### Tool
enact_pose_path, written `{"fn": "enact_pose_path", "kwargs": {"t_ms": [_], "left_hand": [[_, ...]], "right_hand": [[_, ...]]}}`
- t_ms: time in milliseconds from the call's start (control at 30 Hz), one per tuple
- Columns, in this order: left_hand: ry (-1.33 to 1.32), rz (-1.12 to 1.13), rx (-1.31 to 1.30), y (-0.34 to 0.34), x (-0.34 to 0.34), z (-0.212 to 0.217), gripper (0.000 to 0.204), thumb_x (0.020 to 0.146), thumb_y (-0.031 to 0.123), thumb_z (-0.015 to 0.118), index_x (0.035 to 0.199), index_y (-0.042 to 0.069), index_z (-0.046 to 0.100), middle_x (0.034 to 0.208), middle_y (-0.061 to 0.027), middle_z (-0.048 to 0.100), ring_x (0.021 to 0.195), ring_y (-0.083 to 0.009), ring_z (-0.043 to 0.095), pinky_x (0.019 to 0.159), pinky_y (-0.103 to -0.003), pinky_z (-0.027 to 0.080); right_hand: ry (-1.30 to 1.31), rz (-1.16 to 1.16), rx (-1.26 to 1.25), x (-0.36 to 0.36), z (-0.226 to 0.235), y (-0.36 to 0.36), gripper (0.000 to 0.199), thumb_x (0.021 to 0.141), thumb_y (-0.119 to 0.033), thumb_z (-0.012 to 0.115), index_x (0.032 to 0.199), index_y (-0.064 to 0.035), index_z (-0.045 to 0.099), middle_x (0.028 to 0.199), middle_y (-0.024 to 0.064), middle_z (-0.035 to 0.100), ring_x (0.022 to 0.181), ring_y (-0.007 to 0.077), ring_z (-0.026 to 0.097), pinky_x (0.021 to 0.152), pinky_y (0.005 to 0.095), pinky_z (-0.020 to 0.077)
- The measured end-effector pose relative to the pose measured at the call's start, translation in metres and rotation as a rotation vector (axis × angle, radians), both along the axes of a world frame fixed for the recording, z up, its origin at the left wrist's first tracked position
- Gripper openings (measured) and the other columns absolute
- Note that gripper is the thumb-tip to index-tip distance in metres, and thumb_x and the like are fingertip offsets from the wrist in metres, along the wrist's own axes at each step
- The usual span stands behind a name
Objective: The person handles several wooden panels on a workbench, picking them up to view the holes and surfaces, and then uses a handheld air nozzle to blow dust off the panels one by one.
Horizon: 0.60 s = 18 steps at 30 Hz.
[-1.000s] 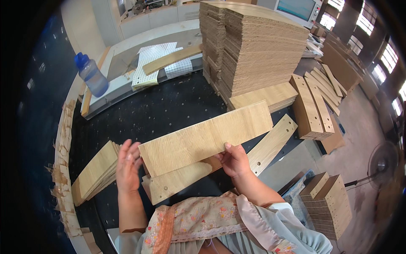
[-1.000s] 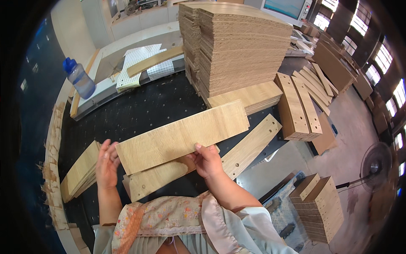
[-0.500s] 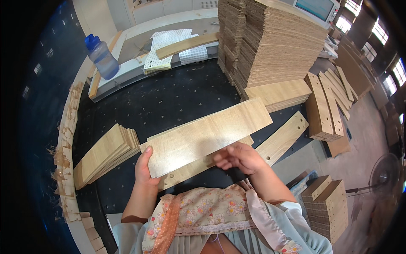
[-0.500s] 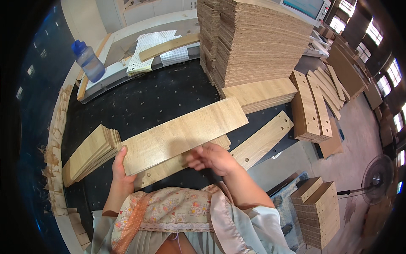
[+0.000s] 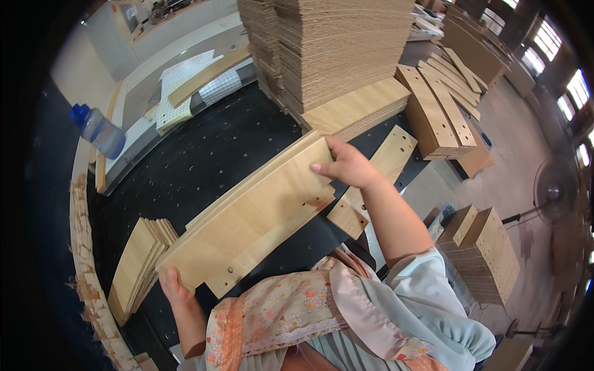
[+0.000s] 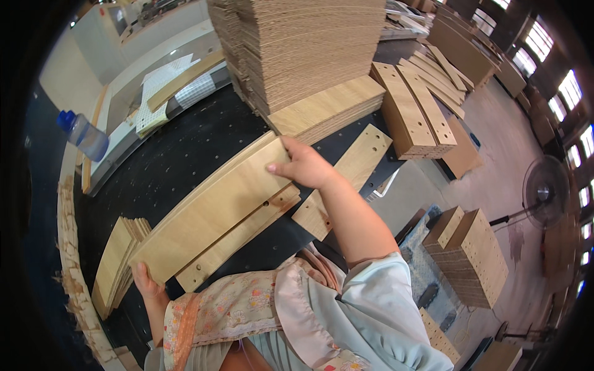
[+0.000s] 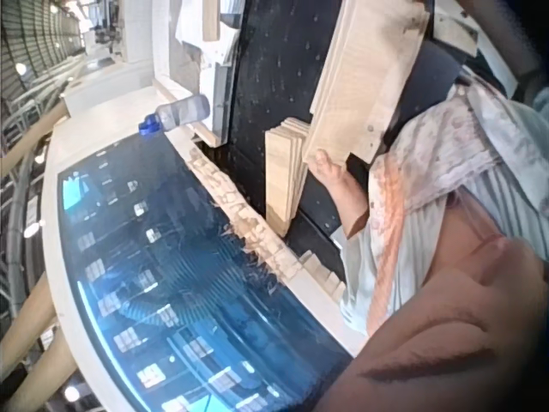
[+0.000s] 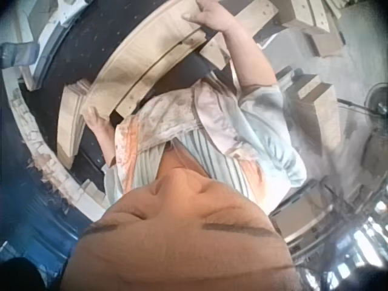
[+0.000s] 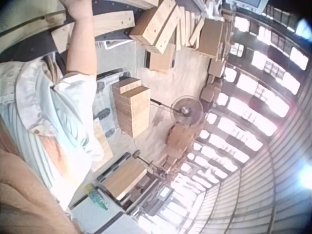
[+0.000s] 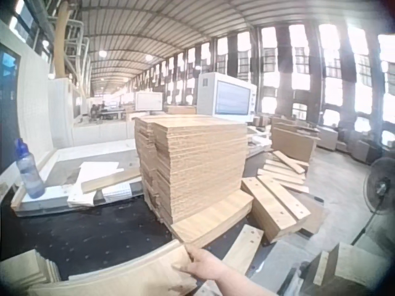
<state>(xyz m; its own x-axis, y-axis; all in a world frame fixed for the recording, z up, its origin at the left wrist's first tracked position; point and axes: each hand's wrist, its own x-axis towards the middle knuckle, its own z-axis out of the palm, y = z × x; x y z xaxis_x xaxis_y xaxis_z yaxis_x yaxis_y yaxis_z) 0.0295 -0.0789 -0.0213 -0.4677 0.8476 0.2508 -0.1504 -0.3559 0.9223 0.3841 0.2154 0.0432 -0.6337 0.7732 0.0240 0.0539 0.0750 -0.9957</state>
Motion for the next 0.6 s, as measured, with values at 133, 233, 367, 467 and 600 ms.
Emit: {"fn": "enact_pose_path", "kwargs": {"t_ms": [133, 233, 367, 467, 600], "left_hand": [[0.486, 0.159, -0.193, -0.027, -0.039, -0.031, 0.025, 0.092, 0.024, 0.045, 0.101, 0.002, 0.051, 0.098, -0.0088, 0.052, 0.092, -0.0205, 0.050, 0.081, -0.033, 0.041], [0.582, 0.148, -0.305, -0.026, -0.014, -0.007, 0.022, 0.088, 0.021, 0.050, 0.095, 0.001, 0.055, 0.098, -0.0110, 0.053, 0.091, -0.0216, 0.052, 0.080, -0.033, 0.042], [0.672, 0.063, -0.352, -0.025, -0.007, -0.003, 0.018, 0.083, 0.014, 0.057, 0.095, 0.001, 0.057, 0.094, -0.0117, 0.054, 0.088, -0.0226, 0.055, 0.076, -0.033, 0.044], [0.444, 0.073, -0.340, -0.022, 0.005, -0.002, 0.018, 0.079, 0.008, 0.058, 0.094, -0.001, 0.058, 0.100, -0.0114, 0.053, 0.096, -0.0222, 0.053, 0.085, -0.033, 0.042], [0.494, 0.185, -0.364, -0.032, -0.002, -0.026, 0.026, 0.076, 0.004, 0.055, 0.101, -0.002, 0.056, 0.106, -0.0111, 0.051, 0.101, -0.0233, 0.051, 0.093, -0.034, 0.039]], "right_hand": [[-0.014, 0.035, 0.089, -0.006, -0.023, -0.018, 0.048, 0.079, -0.009, 0.070, 0.120, -0.0025, 0.045, 0.108, 0.0076, 0.059, 0.100, 0.0159, 0.055, 0.087, 0.0305, 0.0445], [-0.275, 0.015, 0.265, -0.005, -0.041, -0.023, 0.048, 0.079, -0.016, 0.071, 0.117, -0.0027, 0.045, 0.107, 0.0182, 0.058, 0.103, 0.0279, 0.056, 0.088, 0.0336, 0.0438], [-0.200, 0.017, 0.516, 0.005, -0.074, -0.021, 0.057, 0.081, -0.022, 0.068, 0.125, 0.0032, 0.041, 0.117, 0.0239, 0.053, 0.111, 0.0379, 0.050, 0.094, 0.0391, 0.0410], [-0.205, -0.002, 0.631, 0.010, -0.074, -0.020, 0.055, 0.081, -0.019, 0.066, 0.125, 0.0030, 0.043, 0.118, 0.0226, 0.053, 0.111, 0.0371, 0.050, 0.096, 0.0401, 0.0391], [-0.230, -0.031, 0.711, 0.007, -0.068, -0.024, 0.053, 0.081, -0.016, 0.065, 0.127, 0.0008, 0.043, 0.119, 0.0210, 0.054, 0.111, 0.0362, 0.050, 0.098, 0.0420, 0.0371]]}}
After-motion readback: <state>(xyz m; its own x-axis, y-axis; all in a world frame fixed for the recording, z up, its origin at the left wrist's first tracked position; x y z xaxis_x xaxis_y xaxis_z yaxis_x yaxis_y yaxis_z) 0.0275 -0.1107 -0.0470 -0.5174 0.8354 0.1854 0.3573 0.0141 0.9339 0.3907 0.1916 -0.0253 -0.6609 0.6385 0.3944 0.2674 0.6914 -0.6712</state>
